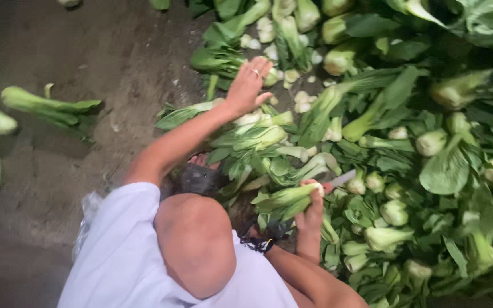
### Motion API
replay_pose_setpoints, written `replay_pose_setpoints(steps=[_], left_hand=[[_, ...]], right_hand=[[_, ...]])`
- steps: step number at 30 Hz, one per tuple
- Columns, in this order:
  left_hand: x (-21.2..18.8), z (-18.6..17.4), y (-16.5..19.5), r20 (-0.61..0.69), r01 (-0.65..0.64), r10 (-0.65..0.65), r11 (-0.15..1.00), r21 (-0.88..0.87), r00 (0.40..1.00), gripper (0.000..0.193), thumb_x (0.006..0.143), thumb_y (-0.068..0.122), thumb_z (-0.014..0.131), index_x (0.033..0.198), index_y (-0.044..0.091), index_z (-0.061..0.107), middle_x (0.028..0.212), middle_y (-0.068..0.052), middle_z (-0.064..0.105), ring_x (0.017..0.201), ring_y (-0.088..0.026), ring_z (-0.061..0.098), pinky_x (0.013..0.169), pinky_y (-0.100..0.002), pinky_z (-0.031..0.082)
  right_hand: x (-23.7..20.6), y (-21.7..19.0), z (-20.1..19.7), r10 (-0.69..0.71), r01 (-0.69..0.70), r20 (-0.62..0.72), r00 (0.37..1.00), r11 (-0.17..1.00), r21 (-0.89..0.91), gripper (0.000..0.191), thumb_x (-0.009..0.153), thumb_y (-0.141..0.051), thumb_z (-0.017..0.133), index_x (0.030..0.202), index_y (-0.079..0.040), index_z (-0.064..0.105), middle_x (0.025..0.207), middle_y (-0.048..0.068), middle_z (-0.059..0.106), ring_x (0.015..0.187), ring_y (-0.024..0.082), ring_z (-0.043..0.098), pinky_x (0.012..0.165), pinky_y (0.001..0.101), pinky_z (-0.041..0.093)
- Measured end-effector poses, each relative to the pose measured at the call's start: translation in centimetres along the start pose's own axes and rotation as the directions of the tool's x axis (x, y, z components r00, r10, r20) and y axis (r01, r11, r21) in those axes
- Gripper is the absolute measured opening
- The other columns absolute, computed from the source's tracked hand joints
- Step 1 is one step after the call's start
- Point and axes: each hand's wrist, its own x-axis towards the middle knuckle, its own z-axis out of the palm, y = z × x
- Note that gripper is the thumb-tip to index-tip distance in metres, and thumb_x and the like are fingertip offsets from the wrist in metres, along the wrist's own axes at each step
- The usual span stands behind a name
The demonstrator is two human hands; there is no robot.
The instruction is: The person sits on the floor among large piles of leafy green vegetables and uses a small knife to trim the root ends off each head, one at a time, tossing trimmed heads aside and pulling new ones from the pile.
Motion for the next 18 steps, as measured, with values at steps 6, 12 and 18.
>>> replay_pose_setpoints(steps=[6,12,18], left_hand=[[2.7,0.8,-1.0,0.325,0.073,-0.116,0.987,0.143,0.939,0.073,0.074,0.04,0.086,0.132,0.003,0.06,0.13,-0.022,0.059,0.127,-0.04,0.05,0.119,-0.058,0.027],[-1.0,-2.9,3.3,0.269,0.048,0.08,0.898,-0.438,0.96,0.066,0.094,0.041,0.079,0.139,-0.001,0.056,0.13,-0.024,0.061,0.122,-0.041,0.058,0.113,-0.052,0.039],[-4.9,-5.2,12.6,0.346,0.242,-0.006,0.725,-0.644,0.938,0.071,0.086,0.046,0.082,0.132,-0.002,0.055,0.12,-0.023,0.063,0.111,-0.039,0.063,0.097,-0.044,0.049]], right_hand=[[-1.3,-1.5,1.6,-0.096,0.127,0.185,0.978,0.978,-0.168,0.039,0.089,-0.01,0.082,0.117,-0.006,0.055,0.112,0.007,0.059,0.098,0.016,0.056,0.088,0.0304,0.047],[-2.7,-4.2,4.7,-0.128,0.23,0.199,0.972,0.706,-0.67,0.036,0.077,-0.001,0.082,0.107,-0.006,0.062,0.104,0.003,0.065,0.096,0.012,0.06,0.088,0.0261,0.049],[-3.4,-7.3,7.8,-0.289,0.427,0.362,0.886,0.205,-0.881,0.038,0.074,-0.014,0.093,0.094,-0.007,0.062,0.077,0.006,0.055,0.066,0.016,0.052,0.064,0.0276,0.05]])
